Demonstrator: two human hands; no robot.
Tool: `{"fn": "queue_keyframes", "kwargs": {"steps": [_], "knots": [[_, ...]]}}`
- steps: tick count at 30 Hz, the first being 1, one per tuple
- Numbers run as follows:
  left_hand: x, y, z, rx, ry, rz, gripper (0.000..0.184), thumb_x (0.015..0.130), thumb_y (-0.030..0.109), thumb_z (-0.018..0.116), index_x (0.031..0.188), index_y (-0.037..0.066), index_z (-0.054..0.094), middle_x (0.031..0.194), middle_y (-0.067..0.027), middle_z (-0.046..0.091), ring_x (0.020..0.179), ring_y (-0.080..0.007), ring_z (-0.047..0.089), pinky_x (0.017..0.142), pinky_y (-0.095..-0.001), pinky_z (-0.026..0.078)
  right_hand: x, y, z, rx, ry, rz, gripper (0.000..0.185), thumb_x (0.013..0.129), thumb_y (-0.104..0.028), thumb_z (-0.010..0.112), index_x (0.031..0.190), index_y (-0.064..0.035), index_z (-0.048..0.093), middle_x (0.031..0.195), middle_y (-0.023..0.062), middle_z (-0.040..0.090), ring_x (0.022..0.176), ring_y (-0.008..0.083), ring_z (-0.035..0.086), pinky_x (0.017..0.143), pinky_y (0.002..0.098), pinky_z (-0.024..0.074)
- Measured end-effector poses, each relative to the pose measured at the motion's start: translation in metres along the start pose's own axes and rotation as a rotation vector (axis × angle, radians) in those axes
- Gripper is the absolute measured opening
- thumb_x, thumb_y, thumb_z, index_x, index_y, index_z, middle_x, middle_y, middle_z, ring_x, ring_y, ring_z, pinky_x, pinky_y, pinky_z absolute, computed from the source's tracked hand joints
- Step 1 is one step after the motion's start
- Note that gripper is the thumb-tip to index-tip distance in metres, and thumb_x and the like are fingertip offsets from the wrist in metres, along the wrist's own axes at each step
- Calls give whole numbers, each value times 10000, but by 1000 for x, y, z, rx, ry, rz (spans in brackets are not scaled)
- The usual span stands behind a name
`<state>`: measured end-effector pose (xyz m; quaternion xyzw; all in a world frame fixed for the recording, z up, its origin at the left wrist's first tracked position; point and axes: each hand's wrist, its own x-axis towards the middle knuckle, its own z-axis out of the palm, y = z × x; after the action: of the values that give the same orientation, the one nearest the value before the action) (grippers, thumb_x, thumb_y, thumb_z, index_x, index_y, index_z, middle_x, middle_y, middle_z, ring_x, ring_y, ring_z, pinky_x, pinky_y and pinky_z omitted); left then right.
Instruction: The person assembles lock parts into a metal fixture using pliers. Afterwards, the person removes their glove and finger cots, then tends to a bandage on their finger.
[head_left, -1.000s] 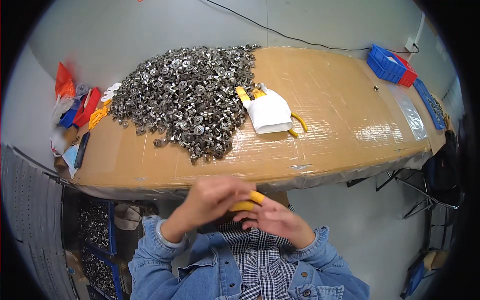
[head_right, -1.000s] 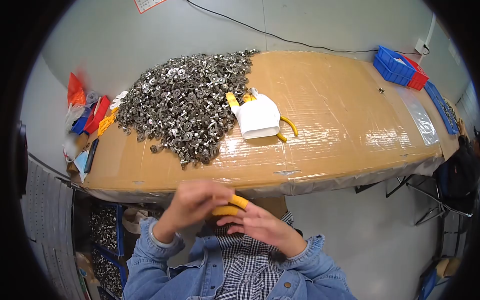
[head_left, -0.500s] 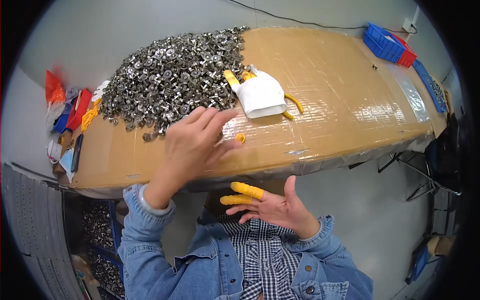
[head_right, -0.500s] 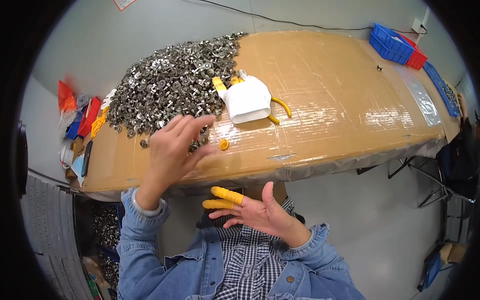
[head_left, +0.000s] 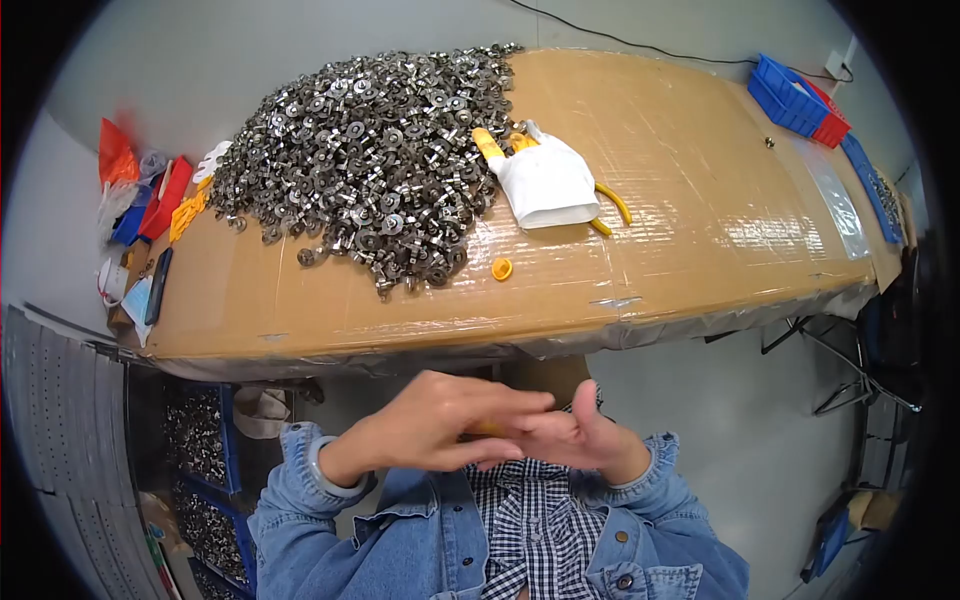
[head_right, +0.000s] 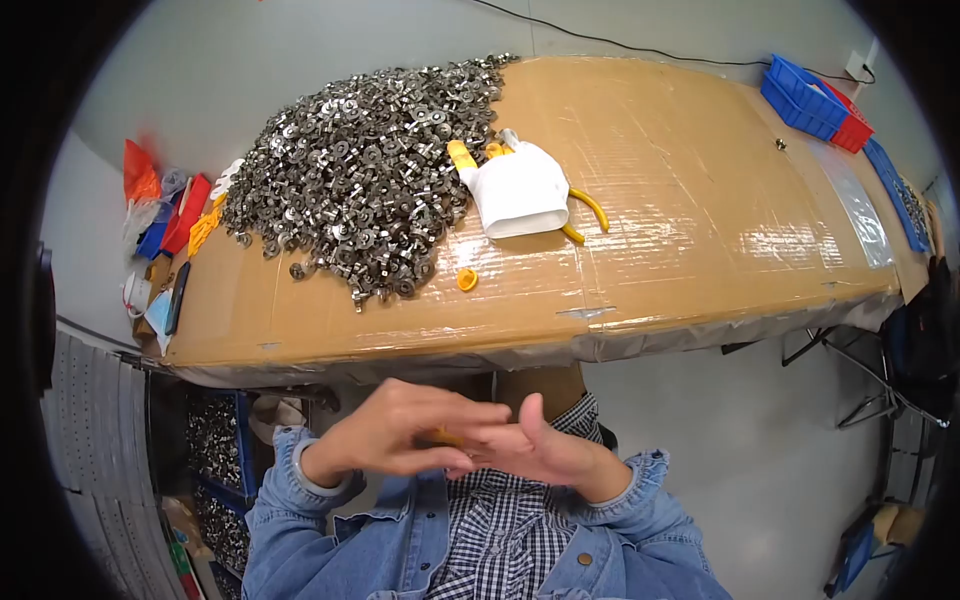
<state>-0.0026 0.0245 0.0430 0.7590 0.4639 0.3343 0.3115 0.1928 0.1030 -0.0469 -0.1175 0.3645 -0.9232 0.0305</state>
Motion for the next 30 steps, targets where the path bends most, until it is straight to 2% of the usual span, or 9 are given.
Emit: {"fn": "queue_keyframes", "kwargs": {"steps": [6, 11, 12, 15, 16, 19, 25, 28, 30], "knots": [[-4, -6, -12, -134, 85, -144, 246, 847, 51, 686, 1093, 50, 697, 935, -102, 718, 767, -201, 702, 670, -301, 546, -3, -22, 18, -17, 93, -87, 1166, 759, -877, 66, 1521, 5, 117, 1568, 175, 177, 1429, 331, 239, 1114, 482, 237], [0, -12, -21, -68, 385, -177, 192, 810, -47, 673, 988, 13, 713, 883, -85, 719, 776, -165, 699, 673, -276, 546, -7, -35, 17, -58, 134, -225, 1137, 789, -864, 122, 1527, -4, 34, 1559, 229, 182, 1419, 376, 259, 1105, 486, 247], [9, -12, -28, 322, 434, -150, 190, 802, -16, 684, 989, 18, 693, 821, -75, 690, 748, -181, 683, 649, -286, 541, -8, -39, 14, -31, 196, -275, 1105, 802, -854, 151, 1534, -42, -8, 1541, 252, 218, 1399, 387, 297, 1086, 492, 290], [35, -22, -30, 822, 408, 41, 151, 798, 38, 694, 942, 32, 651, 786, -62, 636, 736, -196, 646, 623, -305, 528, -2, -35, 6, 75, 358, -319, 1060, 805, -854, 188, 1544, -123, -23, 1524, 299, 212, 1373, 454, 306, 1062, 569, 308], [37, -30, -29, 964, 277, 15, 176, 802, 140, 660, 942, 51, 600, 812, -39, 569, 783, -156, 600, 595, -294, 512, 0, -32, 3, 72, 372, -353, 1026, 822, -836, 185, 1544, -142, -38, 1508, 304, 245, 1342, 446, 359, 1032, 548, 355], [46, -30, -29, 1153, 196, 44, 153, 809, 180, 645, 883, 59, 585, 786, -24, 532, 759, -152, 575, 578, -273, 499, -5, -30, 0, 32, 385, -380, 993, 845, -811, 184, 1544, -141, -37, 1487, 306, 289, 1305, 426, 417, 1000, 521, 396], [40, -31, -30, 1058, 305, -50, 213, 781, 192, 717, 946, 80, 641, 793, -22, 567, 743, -182, 584, 595, -307, 486, -5, -32, -4, 23, 425, -345, 1025, 820, -828, 189, 1545, -133, -16, 1472, 266, 346, 1270, 357, 475, 955, 422, 441], [34, -26, -32, 978, 400, -127, 306, 764, 223, 746, 1016, 74, 659, 854, -49, 611, 804, -209, 616, 637, -327, 499, -5, -32, 0, 43, 441, -362, 995, 824, -828, 141, 1545, -169, -49, 1448, 299, 357, 1218, 391, 511, 921, 460, 458], [38, -6, -29, 857, 356, 87, 404, 755, 242, 757, 1102, 69, 645, 921, -71, 635, 845, -214, 624, 670, -320, 508, -6, -34, 6, -132, 466, -332, 1032, 793, -851, 121, 1539, -169, -86, 1445, 288, 366, 1205, 380, 524, 924, 461, 457]]}}
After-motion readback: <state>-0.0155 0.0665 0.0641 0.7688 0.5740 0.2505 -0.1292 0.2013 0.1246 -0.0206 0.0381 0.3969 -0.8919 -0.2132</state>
